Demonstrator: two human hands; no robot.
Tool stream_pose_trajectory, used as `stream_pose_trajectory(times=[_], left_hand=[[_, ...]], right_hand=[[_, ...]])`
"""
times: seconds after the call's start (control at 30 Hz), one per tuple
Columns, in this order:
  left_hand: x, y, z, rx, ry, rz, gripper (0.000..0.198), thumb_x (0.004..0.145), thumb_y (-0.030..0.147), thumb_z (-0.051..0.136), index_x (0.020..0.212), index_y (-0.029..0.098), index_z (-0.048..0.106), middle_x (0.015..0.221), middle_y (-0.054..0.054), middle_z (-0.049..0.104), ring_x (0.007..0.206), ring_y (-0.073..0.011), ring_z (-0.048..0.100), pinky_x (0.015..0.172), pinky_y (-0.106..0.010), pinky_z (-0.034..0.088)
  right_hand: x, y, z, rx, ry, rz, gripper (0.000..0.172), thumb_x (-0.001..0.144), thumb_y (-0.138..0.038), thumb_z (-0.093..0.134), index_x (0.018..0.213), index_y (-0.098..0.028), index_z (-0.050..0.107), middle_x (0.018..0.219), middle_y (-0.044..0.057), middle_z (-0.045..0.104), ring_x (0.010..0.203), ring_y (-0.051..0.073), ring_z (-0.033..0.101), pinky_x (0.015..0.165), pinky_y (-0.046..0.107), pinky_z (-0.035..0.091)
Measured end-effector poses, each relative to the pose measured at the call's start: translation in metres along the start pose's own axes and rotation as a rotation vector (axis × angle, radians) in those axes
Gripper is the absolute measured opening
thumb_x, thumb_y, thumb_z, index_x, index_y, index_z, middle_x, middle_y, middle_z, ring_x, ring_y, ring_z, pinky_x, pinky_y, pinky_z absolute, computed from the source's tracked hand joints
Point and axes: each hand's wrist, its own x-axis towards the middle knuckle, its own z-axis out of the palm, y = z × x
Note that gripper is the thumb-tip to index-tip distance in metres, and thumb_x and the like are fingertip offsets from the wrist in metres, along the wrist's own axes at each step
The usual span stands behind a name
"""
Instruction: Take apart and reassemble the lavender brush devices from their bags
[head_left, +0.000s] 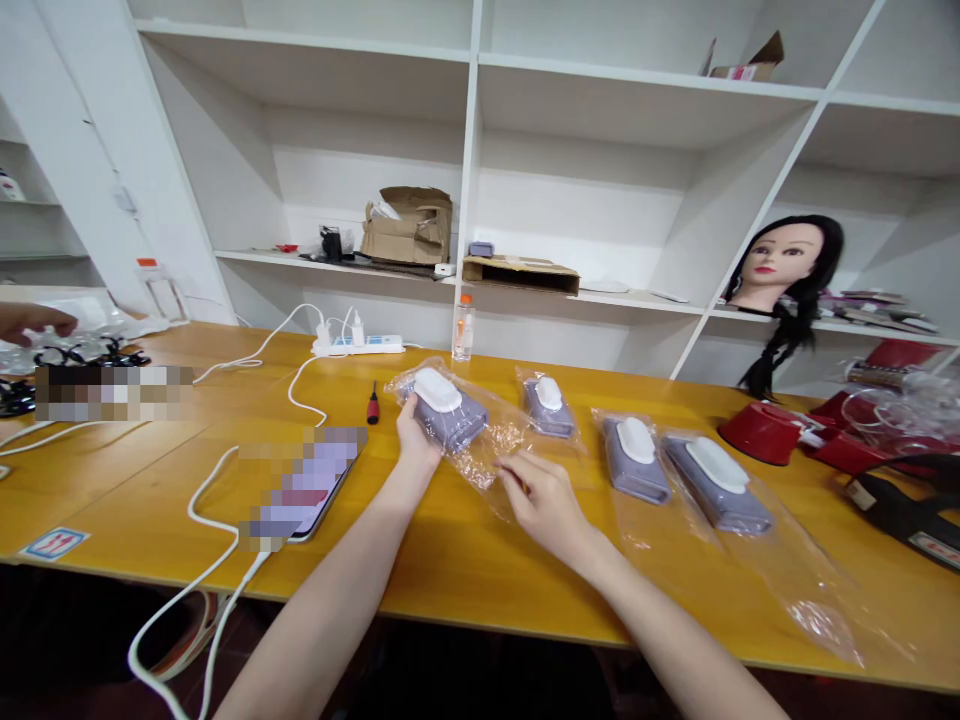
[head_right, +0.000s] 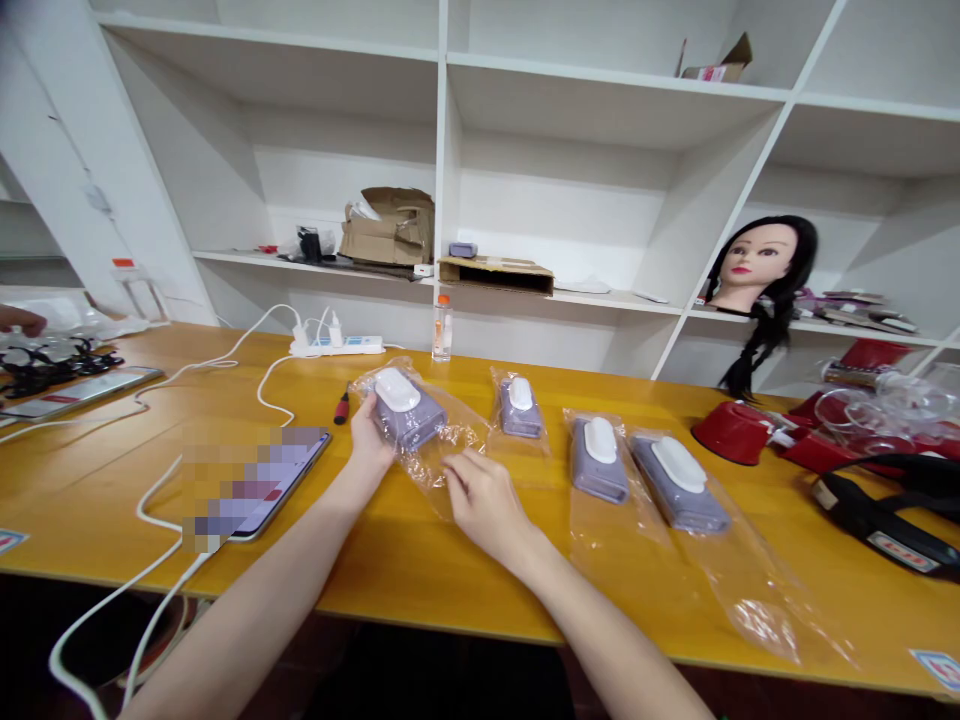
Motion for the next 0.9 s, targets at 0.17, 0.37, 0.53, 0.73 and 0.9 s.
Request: stream_pose_trajectory(times=[0.17, 0.37, 0.53, 0.73, 0.9], left_hand=[[-0.013, -0.003, 0.008, -0.011, -0.139, 0.098, 0.028, 0.084, 0.037, 0.047, 0.099, 0.020, 0.064, 0.088, -0.003, 0.070, 0.094, -0.0218, 0.064, 0.082, -0.032, 0.050], [-0.029, -0.011, 0.014, 0.018, -0.211, 0.187, 0.024, 0.084, 0.032, 0.047, 0.095, 0.020, 0.065, 0.094, -0.002, 0.070, 0.103, -0.0196, 0.060, 0.088, -0.028, 0.047], [-0.031, -0.010, 0.016, 0.015, -0.254, 0.203, 0.025, 0.084, 0.032, 0.046, 0.090, 0.018, 0.066, 0.087, -0.002, 0.070, 0.089, -0.0182, 0.064, 0.083, -0.027, 0.047], [-0.004, 0.006, 0.011, 0.184, -0.095, 0.161, 0.029, 0.086, 0.040, 0.041, 0.090, 0.018, 0.061, 0.091, -0.004, 0.068, 0.088, -0.0184, 0.064, 0.078, -0.028, 0.048], [0.019, 0.013, -0.007, 0.375, 0.071, 0.012, 0.045, 0.078, 0.059, 0.046, 0.100, 0.021, 0.057, 0.106, -0.009, 0.063, 0.092, -0.0260, 0.062, 0.074, -0.037, 0.048]], right_hand=[[0.013, 0.009, 0.011, 0.798, -0.144, 0.662, 0.021, 0.073, -0.030, 0.058, 0.090, -0.016, 0.058, 0.072, 0.002, 0.066, 0.036, 0.007, 0.051, 0.036, 0.019, 0.025], [0.013, 0.011, 0.011, 1.073, -0.005, 0.824, 0.031, 0.068, -0.041, 0.068, 0.084, -0.018, 0.054, 0.066, -0.001, 0.063, 0.038, 0.008, 0.053, 0.031, 0.017, 0.018], [0.012, 0.016, 0.013, 1.155, 0.050, 0.859, 0.030, 0.066, -0.033, 0.071, 0.088, -0.017, 0.058, 0.067, -0.003, 0.063, 0.040, 0.005, 0.050, 0.037, 0.016, 0.033], [0.011, 0.018, 0.007, 1.038, -0.020, 0.944, 0.020, 0.070, -0.027, 0.066, 0.082, -0.014, 0.058, 0.058, 0.001, 0.063, 0.046, 0.010, 0.059, 0.039, 0.015, 0.036], [0.017, 0.033, -0.002, 0.938, 0.096, 0.918, 0.018, 0.068, -0.026, 0.068, 0.070, -0.015, 0.053, 0.049, -0.001, 0.058, 0.037, 0.008, 0.053, 0.036, 0.016, 0.039]])
